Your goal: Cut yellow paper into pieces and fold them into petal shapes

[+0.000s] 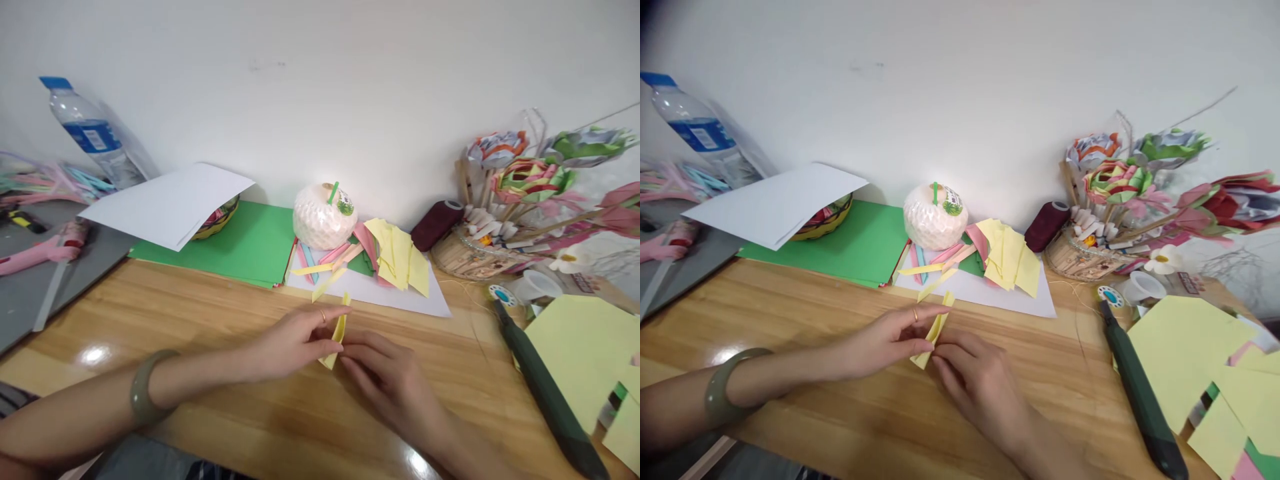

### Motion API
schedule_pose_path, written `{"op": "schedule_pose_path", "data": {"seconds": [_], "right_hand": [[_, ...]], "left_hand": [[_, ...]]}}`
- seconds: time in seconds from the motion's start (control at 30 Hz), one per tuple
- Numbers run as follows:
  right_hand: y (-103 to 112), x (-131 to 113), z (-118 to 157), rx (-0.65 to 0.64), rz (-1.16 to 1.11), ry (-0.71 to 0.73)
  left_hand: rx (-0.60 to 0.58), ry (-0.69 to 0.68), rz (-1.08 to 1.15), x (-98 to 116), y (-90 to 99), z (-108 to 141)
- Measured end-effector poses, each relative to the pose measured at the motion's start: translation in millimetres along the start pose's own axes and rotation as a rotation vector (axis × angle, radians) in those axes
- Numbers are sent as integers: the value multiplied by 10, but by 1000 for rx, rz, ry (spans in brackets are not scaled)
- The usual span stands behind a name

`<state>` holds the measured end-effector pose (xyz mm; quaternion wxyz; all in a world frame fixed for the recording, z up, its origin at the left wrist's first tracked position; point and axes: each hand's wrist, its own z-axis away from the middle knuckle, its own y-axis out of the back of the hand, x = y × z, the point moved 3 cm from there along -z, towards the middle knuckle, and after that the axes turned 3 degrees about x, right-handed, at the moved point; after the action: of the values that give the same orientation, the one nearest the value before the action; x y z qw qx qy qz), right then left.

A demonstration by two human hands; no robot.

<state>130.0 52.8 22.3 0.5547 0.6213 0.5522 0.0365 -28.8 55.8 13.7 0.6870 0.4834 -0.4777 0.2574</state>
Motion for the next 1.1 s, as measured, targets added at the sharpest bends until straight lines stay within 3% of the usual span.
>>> {"op": "schedule_pose_path", "data": {"seconds": [0.13,0.27,0.37,0.5,0.63,0.73,0.97,1.1], "right_hand": [[0,52,42,109,219,84],[6,11,53,36,310,310],[45,-8,39,20,262,371],[71,29,36,70,265,353],[36,71,52,74,328,310],[19,66,41,41,403,253],[18,-9,4,-69,378,333],[-25,25,6,-101,303,228]], "left_hand": [[-74,49,199,-44,-40,-14],[-178,84,450,-36,-77,-6],[-220,117,520,-23,-78,-14],[-150,84,432,-52,-39,-42],[-69,-2,190,-100,-4,-43],[-19,-25,58,-122,6,-38],[122,-151,-102,-111,33,-39],[101,-156,-163,-82,45,-38]]}}
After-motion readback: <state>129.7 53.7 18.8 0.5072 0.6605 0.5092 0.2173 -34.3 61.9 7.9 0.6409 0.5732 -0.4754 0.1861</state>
